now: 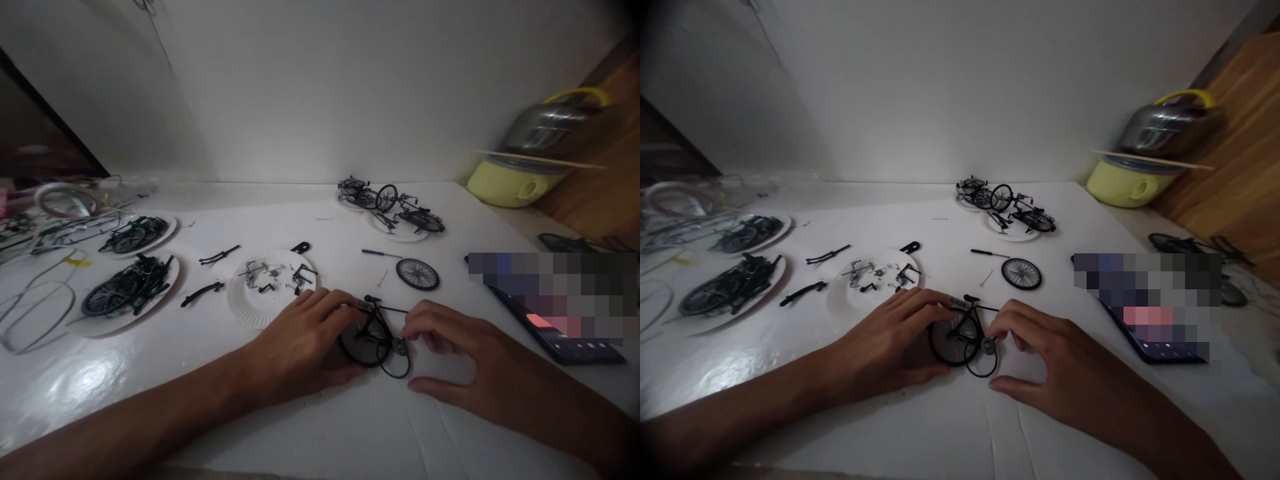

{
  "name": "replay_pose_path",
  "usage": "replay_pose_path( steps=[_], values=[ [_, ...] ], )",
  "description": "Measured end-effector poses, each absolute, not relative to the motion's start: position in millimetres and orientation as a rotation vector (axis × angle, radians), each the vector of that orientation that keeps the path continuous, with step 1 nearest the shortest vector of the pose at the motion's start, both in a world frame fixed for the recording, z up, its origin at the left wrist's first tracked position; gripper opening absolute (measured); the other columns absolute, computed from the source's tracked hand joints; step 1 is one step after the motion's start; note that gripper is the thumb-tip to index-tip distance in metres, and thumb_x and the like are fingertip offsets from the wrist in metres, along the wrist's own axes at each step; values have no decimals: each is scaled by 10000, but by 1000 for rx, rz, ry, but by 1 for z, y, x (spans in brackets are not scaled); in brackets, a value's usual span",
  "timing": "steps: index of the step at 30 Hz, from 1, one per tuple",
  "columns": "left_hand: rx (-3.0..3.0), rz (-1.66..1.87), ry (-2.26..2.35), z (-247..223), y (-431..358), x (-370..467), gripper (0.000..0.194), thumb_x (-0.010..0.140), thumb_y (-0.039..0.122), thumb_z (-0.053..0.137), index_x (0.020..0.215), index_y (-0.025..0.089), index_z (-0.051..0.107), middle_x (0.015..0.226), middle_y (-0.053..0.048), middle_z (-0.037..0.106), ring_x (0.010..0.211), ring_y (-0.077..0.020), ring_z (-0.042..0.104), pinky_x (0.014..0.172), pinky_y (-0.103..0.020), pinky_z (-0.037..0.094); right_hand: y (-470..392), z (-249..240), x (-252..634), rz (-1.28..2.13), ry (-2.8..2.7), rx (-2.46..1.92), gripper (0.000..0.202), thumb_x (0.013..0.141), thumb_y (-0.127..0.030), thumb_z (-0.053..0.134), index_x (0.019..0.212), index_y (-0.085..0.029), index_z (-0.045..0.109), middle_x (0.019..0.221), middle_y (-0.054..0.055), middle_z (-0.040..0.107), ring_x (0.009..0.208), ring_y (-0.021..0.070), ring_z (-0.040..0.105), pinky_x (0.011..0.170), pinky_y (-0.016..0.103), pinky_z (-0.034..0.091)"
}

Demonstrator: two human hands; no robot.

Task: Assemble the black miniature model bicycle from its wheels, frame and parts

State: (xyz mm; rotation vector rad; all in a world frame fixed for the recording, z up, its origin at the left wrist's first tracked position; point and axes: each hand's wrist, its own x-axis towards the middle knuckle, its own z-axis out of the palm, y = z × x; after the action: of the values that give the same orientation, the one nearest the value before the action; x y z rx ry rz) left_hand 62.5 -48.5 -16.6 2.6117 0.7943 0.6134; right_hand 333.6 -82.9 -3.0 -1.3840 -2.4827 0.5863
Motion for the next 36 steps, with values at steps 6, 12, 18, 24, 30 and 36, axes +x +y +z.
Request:
replay_pose_path(
  steps=[6,12,18,24,30,36],
  values=[
    [2569,604,786,-18,-49,64,529,825,371,732,1256,155,514,1306,-105,539,1121,-247,546,978,-419,485,-86,-7,325,474,-2542,-1217,334,830,-356,709,1123,-297,561,1234,45,523,1073,222,596,865,338,526],
    [2584,626,779,-21,-49,64,524,820,350,736,1252,159,509,1305,-104,537,1124,-240,540,975,-397,494,-85,-12,317,358,-2526,-1085,95,913,-154,566,969,-229,585,1149,55,507,1046,184,574,867,319,499],
    [2582,644,780,-24,-48,65,515,831,349,728,1249,155,500,1296,-105,537,1122,-229,540,975,-378,498,-84,-17,313,335,-2454,-1019,102,918,-132,565,953,-221,600,1113,48,528,1029,174,570,848,315,489],
    [2588,659,787,-26,-47,67,508,852,385,707,1256,163,494,1306,-99,532,1123,-225,539,978,-378,487,-86,-17,302,314,-2340,-1082,89,919,-146,563,884,-207,617,1028,52,571,937,171,611,792,313,514],
    [2658,628,828,-24,-46,68,505,858,459,691,1228,172,502,1272,-85,563,1095,-234,546,940,-407,474,-84,-23,297,284,-2292,-1094,107,922,-139,570,865,-201,637,975,50,588,900,171,612,781,324,521],
    [2681,602,828,-20,-44,67,537,842,524,686,1214,178,512,1249,-73,583,1088,-243,547,935,-418,453,-82,-27,296,249,-2284,-1054,98,915,-129,582,881,-200,641,963,48,575,889,169,598,768,326,515]
  ],
)
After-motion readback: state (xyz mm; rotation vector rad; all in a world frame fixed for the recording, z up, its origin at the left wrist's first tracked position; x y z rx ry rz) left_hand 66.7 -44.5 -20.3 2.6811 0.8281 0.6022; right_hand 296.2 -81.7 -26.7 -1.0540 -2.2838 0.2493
